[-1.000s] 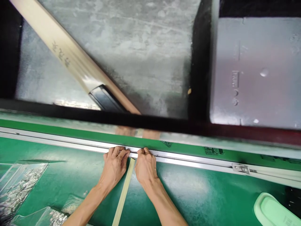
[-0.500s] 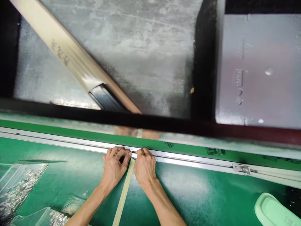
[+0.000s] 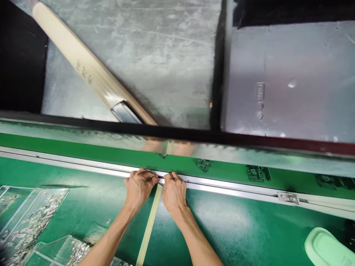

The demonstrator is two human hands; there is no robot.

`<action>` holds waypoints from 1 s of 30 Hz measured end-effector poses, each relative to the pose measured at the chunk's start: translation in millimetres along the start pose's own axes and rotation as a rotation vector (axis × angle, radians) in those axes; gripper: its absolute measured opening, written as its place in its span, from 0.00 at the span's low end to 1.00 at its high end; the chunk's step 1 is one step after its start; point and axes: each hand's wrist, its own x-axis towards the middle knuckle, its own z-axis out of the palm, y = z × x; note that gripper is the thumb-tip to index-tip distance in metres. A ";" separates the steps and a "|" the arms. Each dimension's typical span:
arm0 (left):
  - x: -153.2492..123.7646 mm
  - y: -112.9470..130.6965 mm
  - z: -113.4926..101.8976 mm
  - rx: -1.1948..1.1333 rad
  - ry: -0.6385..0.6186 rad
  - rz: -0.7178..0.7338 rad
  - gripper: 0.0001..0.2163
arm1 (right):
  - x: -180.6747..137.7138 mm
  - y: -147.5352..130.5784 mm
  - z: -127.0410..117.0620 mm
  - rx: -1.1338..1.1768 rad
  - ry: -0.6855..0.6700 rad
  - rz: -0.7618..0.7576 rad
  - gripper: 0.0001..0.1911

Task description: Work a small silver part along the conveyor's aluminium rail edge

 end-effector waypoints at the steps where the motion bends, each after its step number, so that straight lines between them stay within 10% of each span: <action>1: -2.1 0.5 1.7 -0.004 0.016 0.006 0.10 | 0.1 0.2 0.2 0.003 0.002 -0.003 0.12; 14: 0.3 -39.7 -2.3 -0.087 -0.073 0.323 0.12 | 1.1 1.4 0.1 0.012 0.014 -0.011 0.11; 30: 0.0 -37.8 -3.9 -0.079 -0.073 0.385 0.14 | -0.1 -0.9 2.9 0.021 0.039 0.021 0.12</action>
